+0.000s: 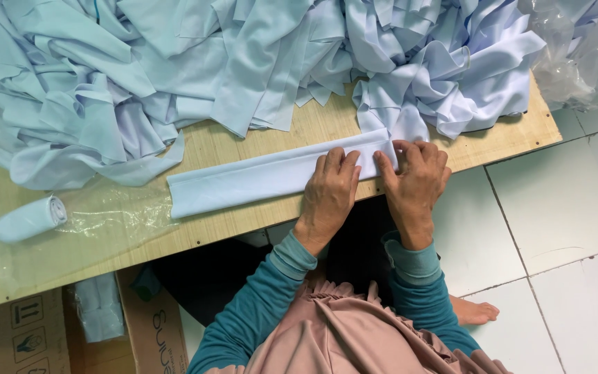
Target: The person folds light blue garments on a wooden table, then places each folded item into a clear plastic bag. The person repeats this process for multiple garments, stacking the packaged items into a cardboard box.
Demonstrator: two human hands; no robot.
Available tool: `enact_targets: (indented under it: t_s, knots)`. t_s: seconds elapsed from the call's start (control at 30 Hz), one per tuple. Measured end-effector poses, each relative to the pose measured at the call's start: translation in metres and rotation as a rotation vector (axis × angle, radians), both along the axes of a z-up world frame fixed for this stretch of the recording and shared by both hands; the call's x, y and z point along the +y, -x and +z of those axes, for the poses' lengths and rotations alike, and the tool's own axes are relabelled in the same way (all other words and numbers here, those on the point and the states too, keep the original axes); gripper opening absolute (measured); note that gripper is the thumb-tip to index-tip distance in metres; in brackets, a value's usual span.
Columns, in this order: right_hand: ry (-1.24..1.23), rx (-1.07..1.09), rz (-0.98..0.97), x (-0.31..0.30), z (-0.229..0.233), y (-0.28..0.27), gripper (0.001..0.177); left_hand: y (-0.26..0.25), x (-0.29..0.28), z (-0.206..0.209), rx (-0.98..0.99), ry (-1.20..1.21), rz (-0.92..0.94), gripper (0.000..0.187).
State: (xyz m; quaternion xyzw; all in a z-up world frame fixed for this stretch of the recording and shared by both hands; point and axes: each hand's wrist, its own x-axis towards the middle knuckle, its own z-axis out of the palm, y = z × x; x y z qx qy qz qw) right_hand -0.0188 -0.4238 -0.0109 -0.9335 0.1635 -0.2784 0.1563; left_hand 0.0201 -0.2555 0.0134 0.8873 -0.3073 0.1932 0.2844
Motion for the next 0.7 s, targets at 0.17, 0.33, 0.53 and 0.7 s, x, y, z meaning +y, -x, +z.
enact_targets:
  t_s: [0.17,0.33,0.53,0.7]
  knots:
    - [-0.070,0.044,0.012,0.003,0.006,-0.006,0.032,-0.001,-0.001,-0.002,-0.016,0.001,0.003,0.028]
    - [-0.238,-0.039,0.082,0.017,0.024,-0.004,0.019,-0.001,0.001,0.001,-0.010,0.010,-0.005,0.027]
    - [-0.712,-0.224,0.310,0.025,0.037,-0.009,0.034,-0.002,0.001,0.000,-0.009,0.004,-0.009,0.029]
    - [-0.886,-0.238,0.424,0.030,0.040,-0.010,0.052,-0.006,-0.005,-0.014,0.049,0.022,-0.036,0.041]
